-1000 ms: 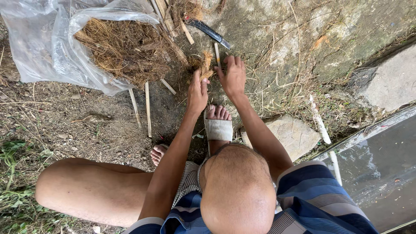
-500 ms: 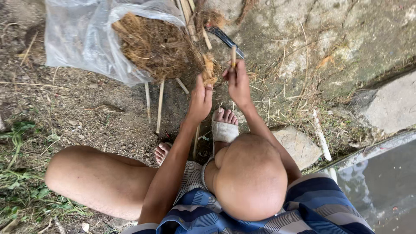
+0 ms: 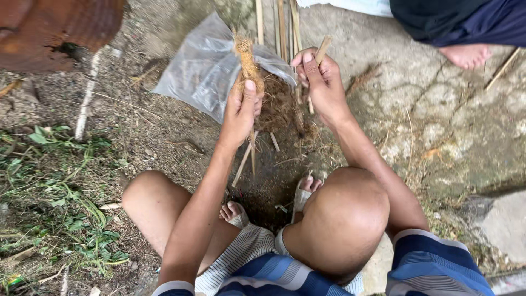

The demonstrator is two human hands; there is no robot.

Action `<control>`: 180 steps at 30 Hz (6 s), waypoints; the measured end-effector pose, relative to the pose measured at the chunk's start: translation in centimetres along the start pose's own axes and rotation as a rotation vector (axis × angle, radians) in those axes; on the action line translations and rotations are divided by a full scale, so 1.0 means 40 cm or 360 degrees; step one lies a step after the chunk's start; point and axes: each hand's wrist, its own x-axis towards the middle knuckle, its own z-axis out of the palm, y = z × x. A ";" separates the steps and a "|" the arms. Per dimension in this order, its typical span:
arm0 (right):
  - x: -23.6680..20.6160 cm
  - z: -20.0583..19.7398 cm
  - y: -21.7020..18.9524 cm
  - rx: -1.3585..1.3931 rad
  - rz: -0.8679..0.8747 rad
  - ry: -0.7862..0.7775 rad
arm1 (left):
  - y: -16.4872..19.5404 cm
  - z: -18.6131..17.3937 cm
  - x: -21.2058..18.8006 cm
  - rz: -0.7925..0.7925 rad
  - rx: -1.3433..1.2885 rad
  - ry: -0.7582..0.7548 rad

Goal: The person sits on the ground and assembles small brooms by hand. They gather fibrous material, wrap it around thin wooden sticks, and secure the bundle with string. The finished brooms are placed on the ground nearby.

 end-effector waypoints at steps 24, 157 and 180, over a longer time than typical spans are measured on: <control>0.123 0.372 -0.371 -0.0034 -0.0134 -0.0591 | 0.275 -0.192 -0.071 0.0274 -0.0516 -0.0374; -0.118 0.274 -0.354 -0.1748 -0.2258 -0.1314 | 0.289 -0.173 -0.241 0.1813 0.1208 0.0240; -0.029 0.200 -0.228 -0.1032 0.0197 -0.0840 | 0.112 -0.132 -0.119 0.0210 0.1159 -0.0511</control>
